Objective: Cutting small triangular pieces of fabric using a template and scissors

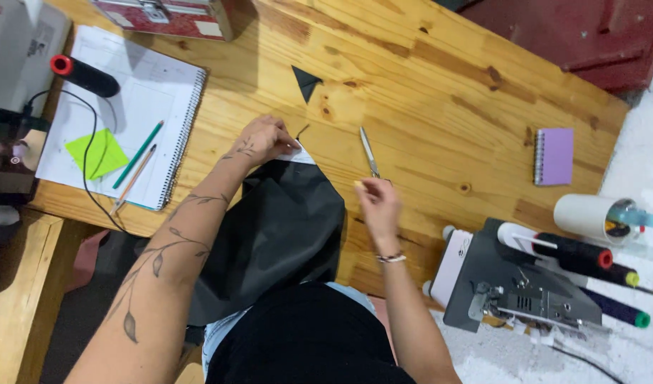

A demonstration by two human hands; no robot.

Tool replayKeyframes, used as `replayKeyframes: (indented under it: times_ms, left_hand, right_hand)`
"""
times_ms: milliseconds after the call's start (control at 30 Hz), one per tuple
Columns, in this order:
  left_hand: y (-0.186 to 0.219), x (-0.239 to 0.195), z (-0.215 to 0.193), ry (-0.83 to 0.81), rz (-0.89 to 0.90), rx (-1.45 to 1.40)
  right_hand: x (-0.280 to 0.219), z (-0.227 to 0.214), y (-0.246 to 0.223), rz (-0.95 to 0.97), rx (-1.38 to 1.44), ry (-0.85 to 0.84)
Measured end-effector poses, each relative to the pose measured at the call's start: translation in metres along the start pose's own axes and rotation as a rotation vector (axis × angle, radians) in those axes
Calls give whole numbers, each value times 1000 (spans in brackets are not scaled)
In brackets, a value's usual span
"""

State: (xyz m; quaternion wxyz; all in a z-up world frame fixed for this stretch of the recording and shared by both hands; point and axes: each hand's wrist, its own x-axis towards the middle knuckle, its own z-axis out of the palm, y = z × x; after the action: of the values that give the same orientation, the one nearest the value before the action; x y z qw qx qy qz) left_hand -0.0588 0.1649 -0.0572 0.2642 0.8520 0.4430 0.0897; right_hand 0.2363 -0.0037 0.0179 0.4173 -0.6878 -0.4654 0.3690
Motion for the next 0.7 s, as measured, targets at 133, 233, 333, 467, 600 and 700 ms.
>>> replayKeyframes:
  times_ms: [133, 233, 333, 467, 600, 700]
  left_hand:
    - [-3, 2, -1, -20, -11, -27]
    - [-2, 3, -5, -23, -15, -25]
    - [-3, 0, -7, -2, 0, -61]
    - [-3, 1, -9, -23, 6, -78]
    - [-1, 3, -16, -66, 6, -92]
    - [-3, 5, -13, -75, -5, -72]
  right_hand:
    - [18, 74, -29, -163, -41, -159]
    - [30, 110, -28, -351, -104, -171]
    - [34, 126, -21, -434, -136, -203]
    - [36, 131, -18, -434, -190, -202]
    - [38, 133, -21, -445, -271, -176]
    - [38, 134, -18, -446, -253, -198]
